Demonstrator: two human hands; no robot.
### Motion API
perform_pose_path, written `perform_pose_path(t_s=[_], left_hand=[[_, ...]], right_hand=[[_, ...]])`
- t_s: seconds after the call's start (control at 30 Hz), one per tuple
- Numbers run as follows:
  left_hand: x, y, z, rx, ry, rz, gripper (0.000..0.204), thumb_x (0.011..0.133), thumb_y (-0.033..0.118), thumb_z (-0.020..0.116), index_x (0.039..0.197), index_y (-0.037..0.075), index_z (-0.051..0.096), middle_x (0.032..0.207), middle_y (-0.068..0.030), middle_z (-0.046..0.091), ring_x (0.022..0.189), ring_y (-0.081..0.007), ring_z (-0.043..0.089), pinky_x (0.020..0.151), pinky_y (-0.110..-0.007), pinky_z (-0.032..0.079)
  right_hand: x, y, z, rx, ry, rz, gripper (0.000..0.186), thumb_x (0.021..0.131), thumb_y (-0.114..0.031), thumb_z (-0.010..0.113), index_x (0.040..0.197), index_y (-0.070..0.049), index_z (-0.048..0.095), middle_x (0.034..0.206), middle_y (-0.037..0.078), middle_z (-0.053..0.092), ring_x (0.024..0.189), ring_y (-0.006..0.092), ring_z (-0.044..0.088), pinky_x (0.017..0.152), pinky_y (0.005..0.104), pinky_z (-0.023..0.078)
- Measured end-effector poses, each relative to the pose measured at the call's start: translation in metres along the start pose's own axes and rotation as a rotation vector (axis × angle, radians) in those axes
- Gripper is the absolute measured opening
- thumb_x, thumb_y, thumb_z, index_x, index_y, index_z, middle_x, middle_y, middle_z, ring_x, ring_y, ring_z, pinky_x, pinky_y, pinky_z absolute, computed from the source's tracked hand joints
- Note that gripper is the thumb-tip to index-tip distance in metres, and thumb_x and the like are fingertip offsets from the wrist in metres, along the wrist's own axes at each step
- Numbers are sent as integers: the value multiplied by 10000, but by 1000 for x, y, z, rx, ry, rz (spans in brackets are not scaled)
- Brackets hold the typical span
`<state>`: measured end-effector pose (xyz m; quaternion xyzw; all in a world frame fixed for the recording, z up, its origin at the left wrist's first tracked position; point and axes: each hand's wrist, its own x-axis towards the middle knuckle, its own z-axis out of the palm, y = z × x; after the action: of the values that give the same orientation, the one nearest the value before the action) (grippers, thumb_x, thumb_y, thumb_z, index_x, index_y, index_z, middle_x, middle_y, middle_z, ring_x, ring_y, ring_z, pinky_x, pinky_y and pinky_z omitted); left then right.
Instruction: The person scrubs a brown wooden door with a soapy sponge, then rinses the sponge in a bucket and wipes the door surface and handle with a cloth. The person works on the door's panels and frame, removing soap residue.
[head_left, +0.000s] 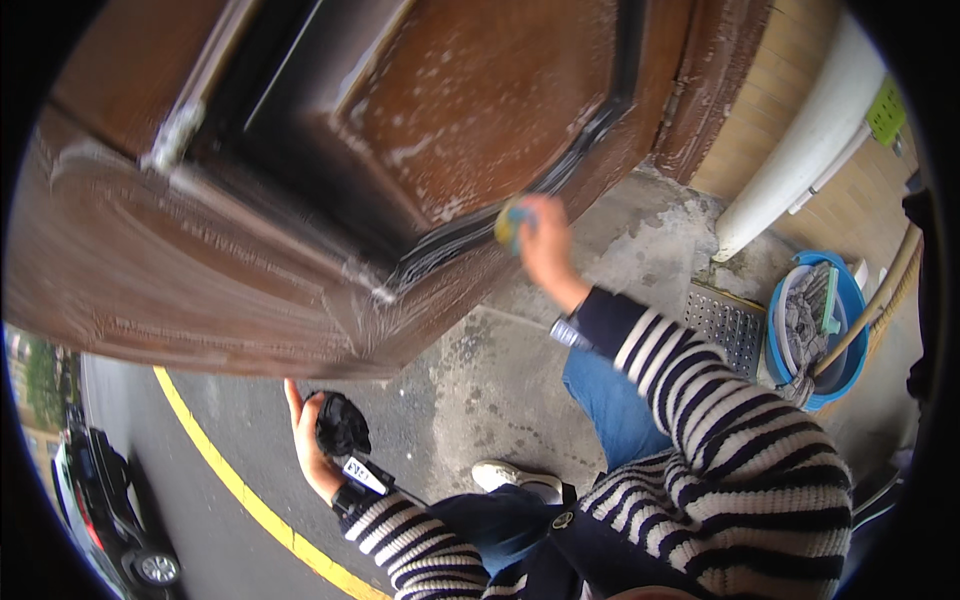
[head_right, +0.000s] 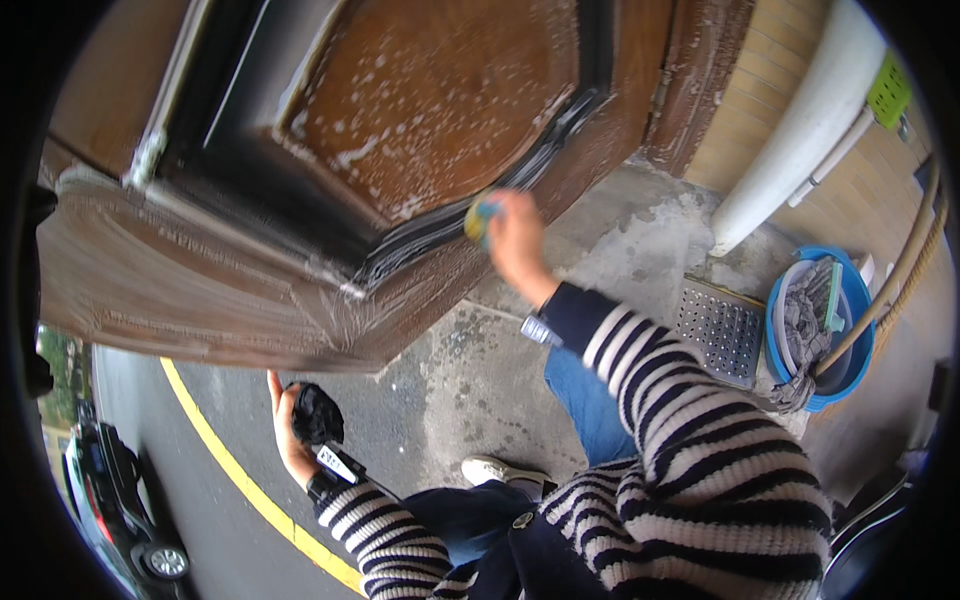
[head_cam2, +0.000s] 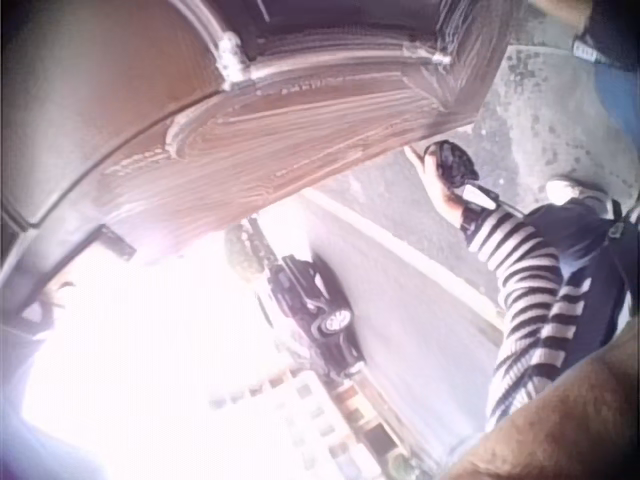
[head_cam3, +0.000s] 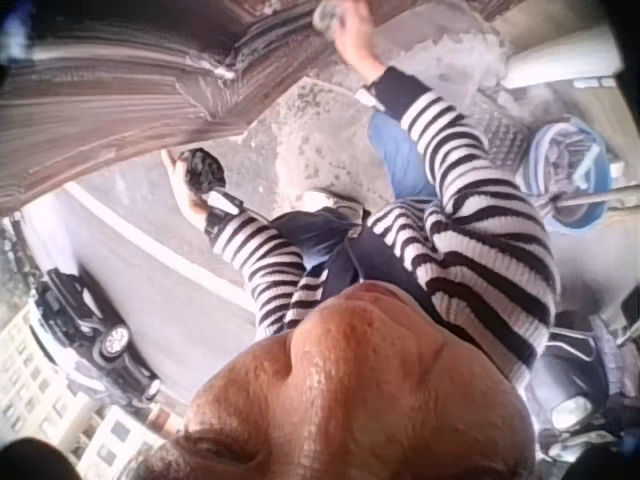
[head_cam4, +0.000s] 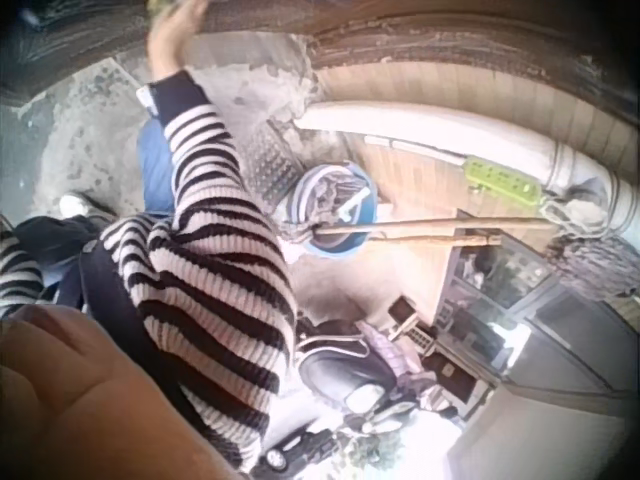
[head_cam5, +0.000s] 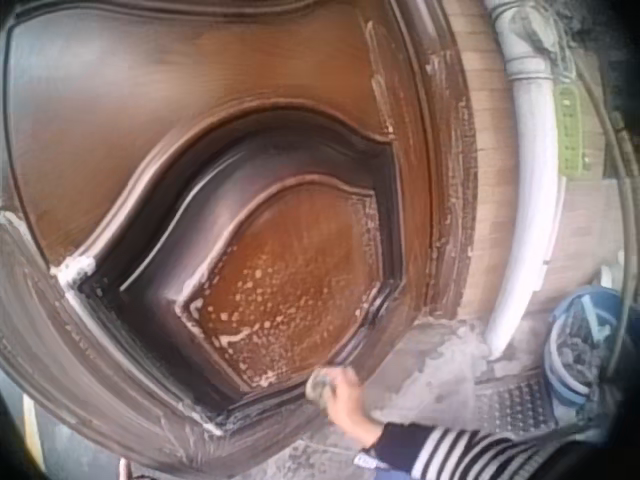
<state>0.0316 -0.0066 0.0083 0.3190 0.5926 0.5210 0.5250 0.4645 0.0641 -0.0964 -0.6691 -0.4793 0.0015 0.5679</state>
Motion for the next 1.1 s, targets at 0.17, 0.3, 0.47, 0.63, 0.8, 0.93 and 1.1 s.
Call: perform_pose_path(t_s=[0.17, 0.3, 0.47, 0.63, 0.8, 0.93, 1.1], left_hand=[[5, 1, -4, 50, -73, 43, 743, 904, 85, 642, 1605, 138, 403, 1017, 19, 620, 774, -81, 552, 716, -229, 465], [6, -3, -6, 78, -53, 72, 722, 918, 106, 635, 1602, 130, 408, 1096, 22, 624, 772, -71, 538, 712, -221, 454], [10, -6, -5, 99, -52, 75, 744, 909, 99, 630, 1611, 121, 385, 1409, 19, 546, 895, -79, 554, 808, -231, 473], [22, -15, -10, 24, -70, 107, 762, 912, 82, 618, 1624, 148, 355, 1270, 1, 612, 812, -87, 574, 742, -240, 492], [24, -17, -19, 48, -79, 72, 807, 884, 73, 637, 1630, 132, 335, 1376, -29, 563, 934, -125, 589, 831, -260, 491], [22, -15, -10, -5, -96, 89, 826, 876, 68, 643, 1635, 120, 321, 1457, -53, 527, 1032, -152, 597, 903, -274, 489], [10, -13, -1, -6, -65, 134, 834, 877, 77, 654, 1639, 135, 319, 1429, -67, 543, 1025, -159, 604, 906, -284, 493]], right_hand=[[-8, -2, -1, -61, -159, -345, 250, 905, -78, 645, 1126, -194, 664, 1023, 67, 616, 902, 300, 624, 822, 445, 509], [68, 60, -55, -280, -1, -92, 254, 862, -12, 641, 1072, -143, 697, 1022, 105, 636, 959, 358, 640, 830, 463, 522], [165, 103, -106, -321, 255, -92, 215, 895, -19, 645, 1077, -134, 650, 1034, 127, 635, 951, 373, 663, 802, 467, 541], [211, 65, -123, 255, 336, 6, 290, 911, 37, 641, 1160, -107, 677, 1057, 76, 633, 931, 213, 674, 828, 337, 547], [212, -8, -108, 79, 502, -276, 386, 941, 20, 582, 1312, -73, 632, 1170, 102, 609, 1029, 199, 637, 875, 343, 545], [146, -44, -79, 34, 356, -368, 439, 930, 15, 577, 1350, -104, 617, 1207, 161, 606, 1114, 337, 618, 970, 437, 515], [143, -47, -87, 15, 258, -581, 544, 931, 30, 593, 1441, -159, 568, 1173, 144, 609, 1086, 331, 600, 963, 437, 495]])
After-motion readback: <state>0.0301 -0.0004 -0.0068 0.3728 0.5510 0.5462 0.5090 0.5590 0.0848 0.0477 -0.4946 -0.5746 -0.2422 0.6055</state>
